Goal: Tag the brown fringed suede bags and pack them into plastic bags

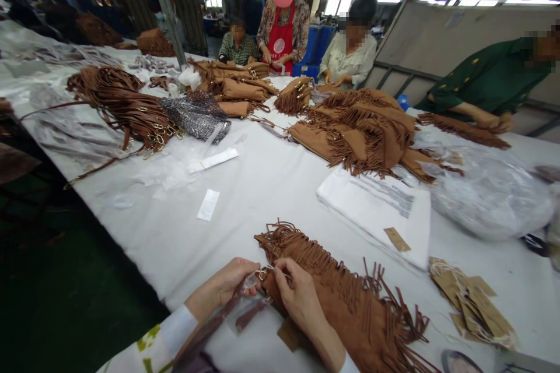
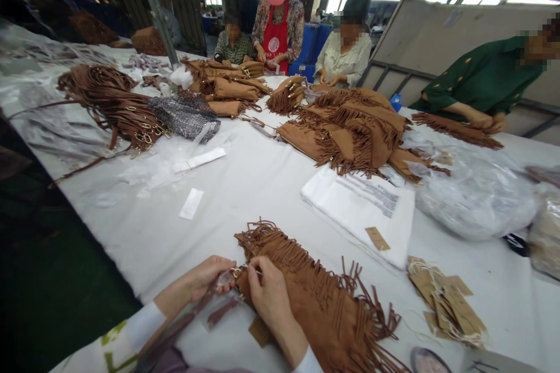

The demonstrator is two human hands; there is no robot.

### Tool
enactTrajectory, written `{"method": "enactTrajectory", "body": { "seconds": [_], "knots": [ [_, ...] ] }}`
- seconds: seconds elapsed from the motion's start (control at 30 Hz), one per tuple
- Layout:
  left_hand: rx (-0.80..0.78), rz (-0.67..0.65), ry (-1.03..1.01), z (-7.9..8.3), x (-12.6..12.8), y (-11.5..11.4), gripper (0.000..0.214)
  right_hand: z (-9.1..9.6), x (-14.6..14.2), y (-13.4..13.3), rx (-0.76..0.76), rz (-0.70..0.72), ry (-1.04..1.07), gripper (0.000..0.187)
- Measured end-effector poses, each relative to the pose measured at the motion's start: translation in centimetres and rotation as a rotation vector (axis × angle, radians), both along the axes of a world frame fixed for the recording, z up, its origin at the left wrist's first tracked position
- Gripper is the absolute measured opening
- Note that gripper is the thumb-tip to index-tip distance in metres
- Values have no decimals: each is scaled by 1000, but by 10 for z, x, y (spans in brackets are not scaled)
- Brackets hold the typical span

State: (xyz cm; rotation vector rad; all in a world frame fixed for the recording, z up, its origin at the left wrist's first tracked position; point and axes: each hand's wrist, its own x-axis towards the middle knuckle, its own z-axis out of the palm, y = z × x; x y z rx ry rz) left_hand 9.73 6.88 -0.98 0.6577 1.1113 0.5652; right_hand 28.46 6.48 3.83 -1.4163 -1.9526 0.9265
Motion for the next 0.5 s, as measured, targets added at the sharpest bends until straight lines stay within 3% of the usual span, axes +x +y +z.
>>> {"method": "enactTrajectory", "body": {
  "seconds": [0.23, 0.5],
  "knots": [
    [-58, -19, -43, -2, -5, 3, 31, 3, 5, -9, -137, -87, 61, 22],
    [-23, -55, -60, 4, -6, 4, 30, 9, -3, -10, -61, -108, 0, 19]
  ]
}}
